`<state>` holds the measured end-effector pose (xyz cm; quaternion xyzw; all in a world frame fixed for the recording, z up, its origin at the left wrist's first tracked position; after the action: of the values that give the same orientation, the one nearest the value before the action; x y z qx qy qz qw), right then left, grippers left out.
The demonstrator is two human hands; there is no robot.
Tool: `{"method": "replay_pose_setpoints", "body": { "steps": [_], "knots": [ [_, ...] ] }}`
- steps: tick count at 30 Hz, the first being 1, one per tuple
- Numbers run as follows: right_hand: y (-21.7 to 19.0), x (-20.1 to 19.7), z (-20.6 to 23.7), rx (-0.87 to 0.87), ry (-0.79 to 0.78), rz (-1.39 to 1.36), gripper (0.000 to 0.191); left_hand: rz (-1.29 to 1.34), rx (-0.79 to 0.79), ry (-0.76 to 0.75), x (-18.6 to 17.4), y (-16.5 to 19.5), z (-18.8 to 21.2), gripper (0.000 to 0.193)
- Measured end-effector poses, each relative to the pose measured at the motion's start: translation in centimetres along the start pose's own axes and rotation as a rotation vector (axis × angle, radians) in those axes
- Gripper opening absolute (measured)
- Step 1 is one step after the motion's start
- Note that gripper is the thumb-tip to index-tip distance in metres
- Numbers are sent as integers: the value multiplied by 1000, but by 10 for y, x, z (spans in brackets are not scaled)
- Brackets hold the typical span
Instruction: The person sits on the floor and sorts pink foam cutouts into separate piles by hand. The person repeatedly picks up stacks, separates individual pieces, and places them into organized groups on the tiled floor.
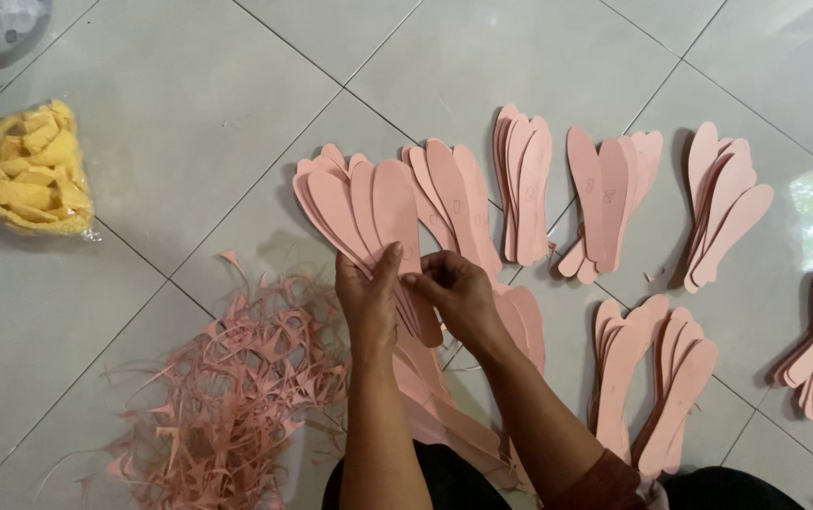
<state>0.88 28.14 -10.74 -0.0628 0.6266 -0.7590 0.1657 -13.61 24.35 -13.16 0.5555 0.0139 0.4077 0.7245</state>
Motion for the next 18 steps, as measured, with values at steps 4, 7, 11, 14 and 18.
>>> {"method": "replay_pose_setpoints", "body": {
  "steps": [4, 7, 11, 14, 18],
  "knots": [
    [11, -16, 1, 59, 137, -234, 19, -21, -14, -22, -1, -5, -2, 41],
    [14, -22, -3, 63, 139, -321, 18, 5, -14, -84, 2, -8, -3, 41],
    [13, -16, -3, 82, 120, -269, 20, -20, -38, -88, 7, -5, 1, 42],
    [12, -9, 1, 114, 107, -133, 22, -34, -63, -27, 9, 3, 5, 42],
    [6, 1, 3, 71, 4, -182, 25, -59, -81, 57, 8, 13, 8, 44]
  ]
}}
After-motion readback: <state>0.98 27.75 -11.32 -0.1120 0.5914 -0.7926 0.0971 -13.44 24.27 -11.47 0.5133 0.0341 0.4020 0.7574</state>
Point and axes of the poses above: each hand's wrist, its own z-axis away from the middle knuckle, its own x-axis out of the palm, y = z × x, the point moved 7 cm from there along -z, towards the middle knuckle, and after that the axes turned 11 degrees about -x, right-handed, at the moved point
